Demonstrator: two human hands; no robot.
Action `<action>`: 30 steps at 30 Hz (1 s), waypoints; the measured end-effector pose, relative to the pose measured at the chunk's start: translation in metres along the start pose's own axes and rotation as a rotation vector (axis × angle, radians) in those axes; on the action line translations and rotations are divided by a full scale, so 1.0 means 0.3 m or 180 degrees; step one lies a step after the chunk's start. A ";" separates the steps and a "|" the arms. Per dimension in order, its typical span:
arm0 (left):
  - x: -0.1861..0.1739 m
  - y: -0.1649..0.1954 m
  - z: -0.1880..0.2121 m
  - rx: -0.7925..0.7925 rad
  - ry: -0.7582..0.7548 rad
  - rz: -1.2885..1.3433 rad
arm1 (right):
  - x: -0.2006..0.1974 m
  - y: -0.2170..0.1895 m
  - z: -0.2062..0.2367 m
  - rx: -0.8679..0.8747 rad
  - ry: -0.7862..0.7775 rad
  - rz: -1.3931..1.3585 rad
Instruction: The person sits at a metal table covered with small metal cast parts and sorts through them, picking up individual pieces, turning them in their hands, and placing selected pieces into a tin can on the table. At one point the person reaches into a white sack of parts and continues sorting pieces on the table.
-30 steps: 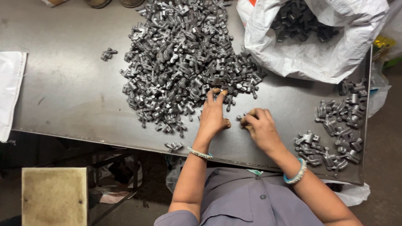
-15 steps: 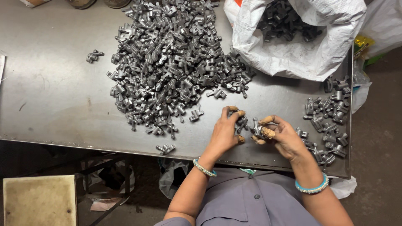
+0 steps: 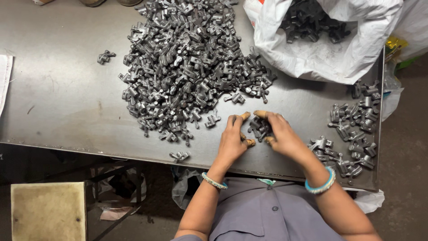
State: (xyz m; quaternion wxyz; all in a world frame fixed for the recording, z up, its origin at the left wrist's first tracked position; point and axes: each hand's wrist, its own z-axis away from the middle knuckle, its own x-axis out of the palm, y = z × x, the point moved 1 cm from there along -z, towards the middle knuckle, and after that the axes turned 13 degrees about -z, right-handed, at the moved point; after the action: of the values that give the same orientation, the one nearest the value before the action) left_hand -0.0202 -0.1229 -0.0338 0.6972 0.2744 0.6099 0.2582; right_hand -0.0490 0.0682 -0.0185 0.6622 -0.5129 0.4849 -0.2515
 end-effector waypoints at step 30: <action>0.045 0.036 -0.028 0.0637 -0.0052 -0.0023 | -0.157 0.165 0.122 0.1863 -0.0073 -0.2819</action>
State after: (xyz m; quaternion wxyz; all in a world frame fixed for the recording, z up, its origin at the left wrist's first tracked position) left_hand -0.0272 -0.1051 -0.0368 0.6722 0.3425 0.6279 0.1912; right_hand -0.0433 0.1404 -0.0461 0.6133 -0.4650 0.1241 -0.6263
